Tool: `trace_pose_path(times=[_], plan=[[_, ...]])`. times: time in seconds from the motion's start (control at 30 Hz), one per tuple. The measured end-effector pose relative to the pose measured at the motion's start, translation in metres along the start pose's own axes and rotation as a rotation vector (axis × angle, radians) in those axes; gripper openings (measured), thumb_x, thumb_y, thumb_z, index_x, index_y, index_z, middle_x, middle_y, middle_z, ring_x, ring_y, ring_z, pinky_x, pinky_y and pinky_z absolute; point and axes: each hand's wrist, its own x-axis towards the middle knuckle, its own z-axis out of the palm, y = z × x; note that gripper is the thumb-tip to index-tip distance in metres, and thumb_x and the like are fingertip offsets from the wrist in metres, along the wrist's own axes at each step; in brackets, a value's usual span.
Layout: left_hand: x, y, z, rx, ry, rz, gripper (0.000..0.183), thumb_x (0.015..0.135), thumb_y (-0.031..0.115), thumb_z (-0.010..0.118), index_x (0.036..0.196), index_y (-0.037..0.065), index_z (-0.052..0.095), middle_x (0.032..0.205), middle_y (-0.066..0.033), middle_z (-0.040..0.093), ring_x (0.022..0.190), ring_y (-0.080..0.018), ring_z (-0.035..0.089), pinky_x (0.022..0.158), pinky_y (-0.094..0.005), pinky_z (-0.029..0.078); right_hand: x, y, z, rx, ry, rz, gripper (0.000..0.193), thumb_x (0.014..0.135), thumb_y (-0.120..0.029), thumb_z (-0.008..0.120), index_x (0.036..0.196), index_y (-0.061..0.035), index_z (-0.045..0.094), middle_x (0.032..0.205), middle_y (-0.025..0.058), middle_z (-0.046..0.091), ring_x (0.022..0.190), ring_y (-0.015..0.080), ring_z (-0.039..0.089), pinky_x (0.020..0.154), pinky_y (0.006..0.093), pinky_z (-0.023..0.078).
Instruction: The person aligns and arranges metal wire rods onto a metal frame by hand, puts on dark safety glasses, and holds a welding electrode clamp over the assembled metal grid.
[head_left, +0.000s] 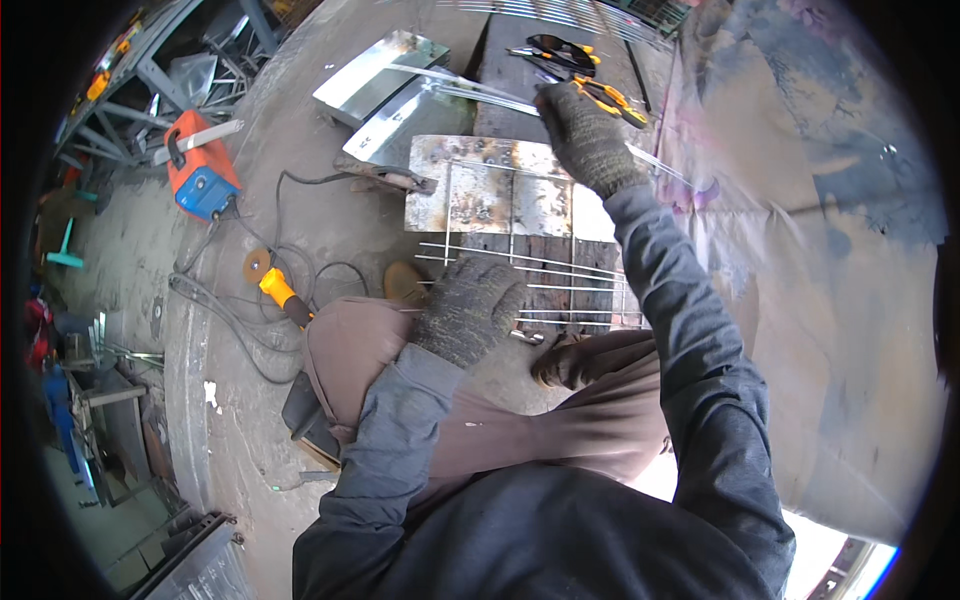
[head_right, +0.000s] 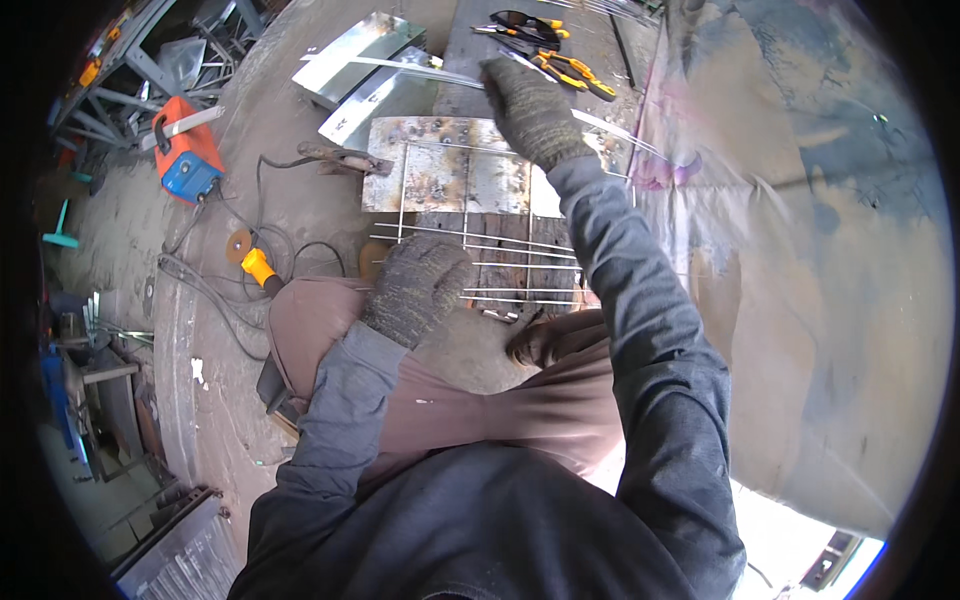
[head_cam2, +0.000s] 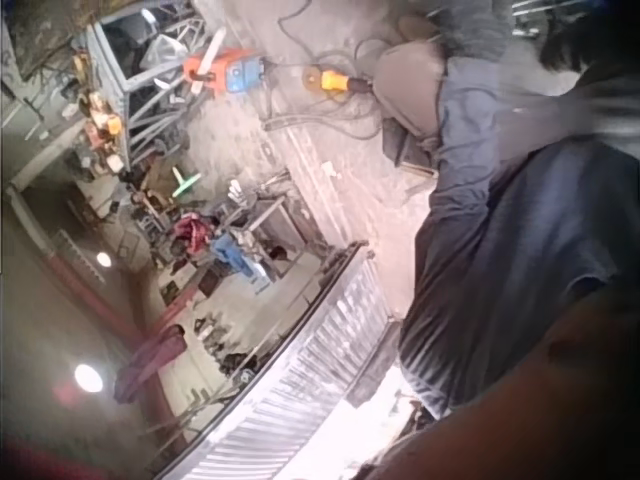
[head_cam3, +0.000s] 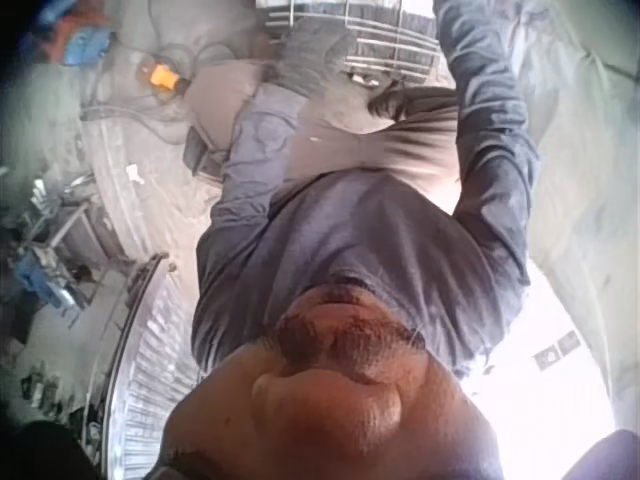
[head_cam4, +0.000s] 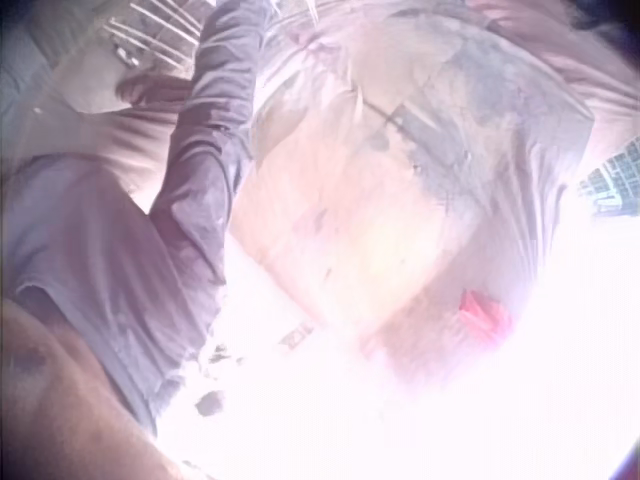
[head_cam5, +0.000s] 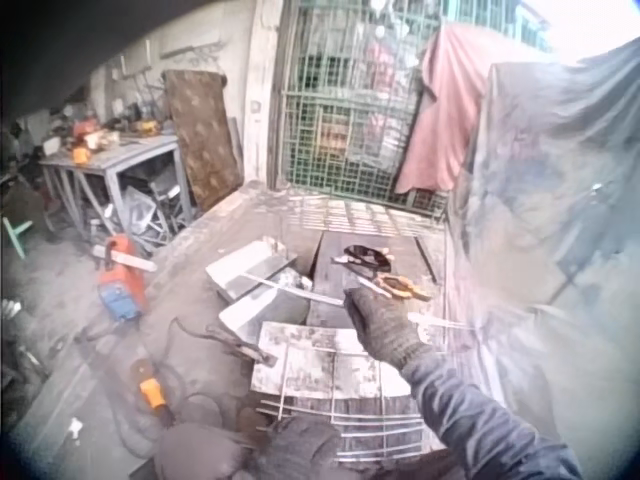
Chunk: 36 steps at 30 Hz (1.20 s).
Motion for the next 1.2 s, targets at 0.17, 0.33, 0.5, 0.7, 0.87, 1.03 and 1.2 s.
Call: trace_pose_path(times=[0.17,0.33,0.5,0.7,0.87,1.03,1.2], plan=[[-0.005,-0.008,-0.003,-0.011,0.144,-0.15,0.021,0.093,0.021,0.069,0.107,0.005,0.073,0.111,-0.0165,0.069,0.106,-0.0368,0.065,0.096,-0.0464,0.051,-0.081,-0.092,-0.052,0.206,-0.074,-0.005,0.03,0.096,-0.014,0.063,0.125,-0.0062,0.061,0.101,0.0195,0.069,0.093,0.0394,0.066,0.083,0.0501,0.051],[-0.011,-0.02,-0.008,0.222,0.131,-0.208,0.024,0.093,0.022,0.07,0.11,0.006,0.073,0.118,-0.0188,0.068,0.113,-0.0391,0.063,0.101,-0.0497,0.048,-0.146,-0.097,-0.069,0.099,-0.277,0.086,0.049,0.085,-0.016,0.068,0.133,-0.0099,0.059,0.116,0.0129,0.064,0.11,0.0331,0.062,0.097,0.0476,0.047],[-0.028,-0.044,0.012,0.447,0.019,-0.15,0.05,0.091,0.033,0.072,0.135,0.012,0.061,0.146,-0.0224,0.052,0.137,-0.0427,0.046,0.113,-0.0575,0.033,-0.17,-0.076,-0.061,0.111,-0.153,0.11,0.043,0.089,-0.017,0.064,0.132,-0.0119,0.06,0.112,0.0113,0.064,0.106,0.0328,0.063,0.096,0.0467,0.047],[-0.018,-0.024,0.012,0.518,0.004,-0.176,0.05,0.092,0.034,0.07,0.135,0.01,0.063,0.134,-0.0257,0.059,0.127,-0.0442,0.053,0.109,-0.0553,0.04,-0.187,-0.055,-0.059,0.114,-0.144,0.234,0.037,0.09,-0.019,0.065,0.127,-0.0139,0.062,0.109,0.0118,0.066,0.105,0.0339,0.064,0.093,0.0464,0.049],[-0.014,-0.013,0.007,0.555,-0.09,-0.343,0.05,0.09,0.033,0.071,0.135,0.01,0.063,0.133,-0.0248,0.059,0.127,-0.0427,0.053,0.108,-0.0536,0.041,-0.191,-0.046,-0.065,0.127,-0.269,0.372,0.037,0.088,-0.016,0.066,0.125,-0.0191,0.065,0.109,0.0105,0.068,0.108,0.0323,0.065,0.094,0.0459,0.048],[-0.023,-0.032,0.005,0.54,0.02,-0.319,0.053,0.089,0.033,0.073,0.134,0.008,0.062,0.134,-0.0256,0.057,0.128,-0.042,0.052,0.111,-0.0516,0.041,-0.198,-0.039,-0.057,0.043,-0.255,0.374,0.039,0.086,-0.014,0.068,0.124,-0.019,0.066,0.109,0.0103,0.068,0.106,0.0329,0.066,0.094,0.047,0.048],[-0.023,-0.039,0.022,0.381,0.311,-0.417,0.059,0.085,0.03,0.077,0.136,0.007,0.057,0.139,-0.0258,0.052,0.131,-0.0423,0.049,0.113,-0.0502,0.04,-0.205,-0.033,-0.064,-0.059,-0.244,0.408,0.026,0.096,-0.018,0.062,0.12,-0.0181,0.07,0.105,0.0122,0.068,0.106,0.0364,0.064,0.093,0.0489,0.047]])
